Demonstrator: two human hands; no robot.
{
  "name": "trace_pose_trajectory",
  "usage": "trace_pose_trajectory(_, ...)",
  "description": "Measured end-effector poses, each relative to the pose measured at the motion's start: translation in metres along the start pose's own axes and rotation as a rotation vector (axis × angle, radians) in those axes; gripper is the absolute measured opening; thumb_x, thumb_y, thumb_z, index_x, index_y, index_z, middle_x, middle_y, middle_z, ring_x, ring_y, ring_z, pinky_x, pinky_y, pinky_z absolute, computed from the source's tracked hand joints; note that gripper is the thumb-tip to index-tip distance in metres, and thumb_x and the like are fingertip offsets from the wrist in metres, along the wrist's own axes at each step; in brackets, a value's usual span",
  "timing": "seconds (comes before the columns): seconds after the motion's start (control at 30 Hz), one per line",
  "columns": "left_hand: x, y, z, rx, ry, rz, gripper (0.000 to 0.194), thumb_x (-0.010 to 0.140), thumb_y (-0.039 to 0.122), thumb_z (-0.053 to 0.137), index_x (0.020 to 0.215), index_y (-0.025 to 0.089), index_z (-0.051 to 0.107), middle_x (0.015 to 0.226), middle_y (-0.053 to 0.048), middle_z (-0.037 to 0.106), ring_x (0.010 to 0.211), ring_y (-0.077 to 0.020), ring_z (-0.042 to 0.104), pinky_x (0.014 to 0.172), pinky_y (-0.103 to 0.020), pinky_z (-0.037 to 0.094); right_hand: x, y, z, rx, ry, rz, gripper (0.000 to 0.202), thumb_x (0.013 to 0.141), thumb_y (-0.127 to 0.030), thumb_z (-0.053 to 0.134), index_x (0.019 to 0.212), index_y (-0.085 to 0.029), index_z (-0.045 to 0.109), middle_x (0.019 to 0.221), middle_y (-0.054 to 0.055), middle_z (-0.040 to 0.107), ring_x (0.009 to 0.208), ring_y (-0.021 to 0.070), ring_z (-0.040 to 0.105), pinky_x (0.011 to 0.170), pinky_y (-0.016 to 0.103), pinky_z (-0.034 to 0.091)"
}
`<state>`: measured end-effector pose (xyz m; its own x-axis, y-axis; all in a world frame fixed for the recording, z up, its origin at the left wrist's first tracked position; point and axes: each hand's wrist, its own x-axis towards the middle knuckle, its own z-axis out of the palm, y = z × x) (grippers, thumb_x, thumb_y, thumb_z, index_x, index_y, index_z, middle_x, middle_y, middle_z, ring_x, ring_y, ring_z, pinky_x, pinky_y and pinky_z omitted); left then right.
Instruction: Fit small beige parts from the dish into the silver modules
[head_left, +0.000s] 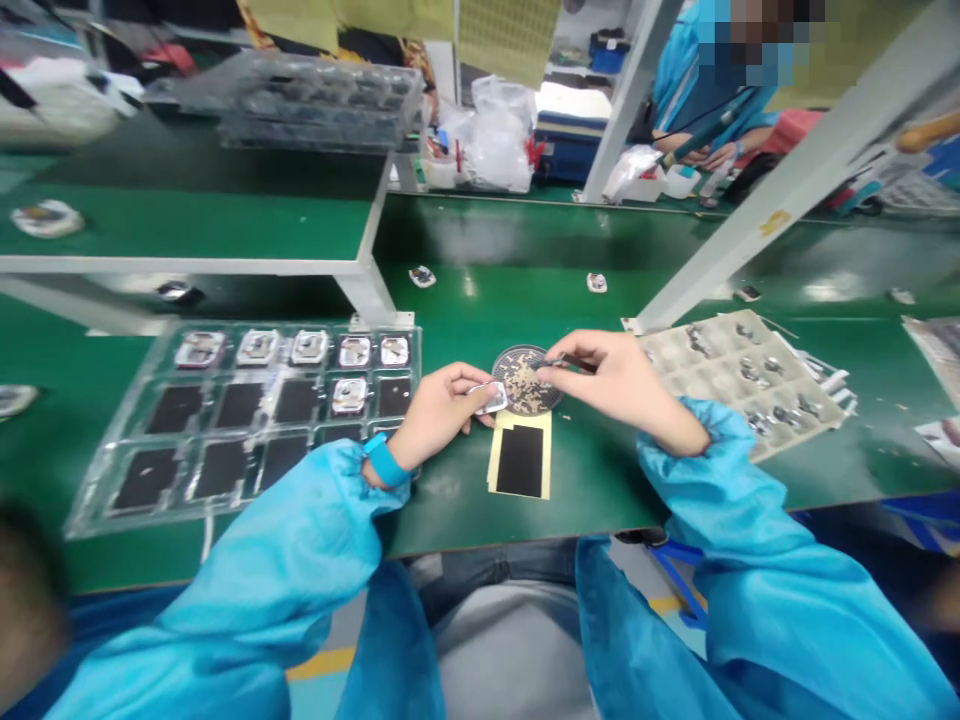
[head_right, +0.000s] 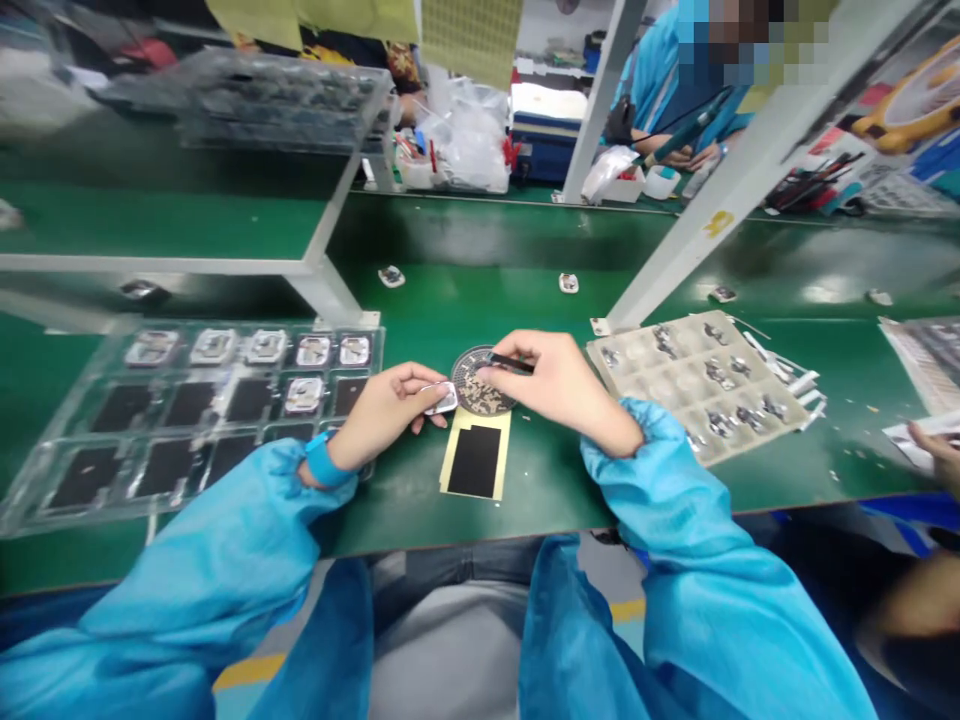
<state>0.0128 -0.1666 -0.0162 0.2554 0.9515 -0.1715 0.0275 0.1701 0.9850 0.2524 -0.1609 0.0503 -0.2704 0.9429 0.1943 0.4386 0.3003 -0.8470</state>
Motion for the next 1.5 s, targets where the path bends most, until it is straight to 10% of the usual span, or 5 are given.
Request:
trace_pose_trajectory(0.17,0.000,0.006,-0.001,-0.036,0.067,0.033,0.037,0.087,0.050,0.073,0.097,0.014,0.068,0.064,-0.004,0.071,0.050,-0.0140,0.067,0.037,-0.019,0.033,-0.001,0.016,0.033,0.173,-0.256,0.065,0.027,0.085,-0.045,0.076,0.079,-0.018,0.076,0.073,0.001,0.074,0.064,0.0147,0.064,0.059,0.027,0.049)
trace_pose_trajectory(0.77,-0.013,0.004,0.004,0.070,-0.040,0.195,0.042,0.088,0.030,0.073,0.127,0.017,0.067,0.118,-0.012,0.074,0.106,-0.0239,0.071,0.088,-0.037,0.059,-0.009,0.029,0.051,0.253,-0.255,0.186,0.042,0.090,-0.051,0.069,0.064,-0.018,0.065,0.057,-0.002,0.063,0.053,0.0103,0.053,0.056,0.025,0.043)
trace_pose_trajectory(1.5,-0.010,-0.006,0.002,0.206,-0.054,0.228,0.051,0.085,0.023,0.074,0.135,0.023,0.065,0.106,-0.007,0.071,0.064,-0.0098,0.049,0.056,-0.024,0.038,-0.007,0.030,0.048,0.287,-0.263,0.156,0.038,0.090,-0.048,0.070,0.069,-0.017,0.066,0.059,-0.002,0.061,0.054,0.0094,0.050,0.057,0.024,0.039)
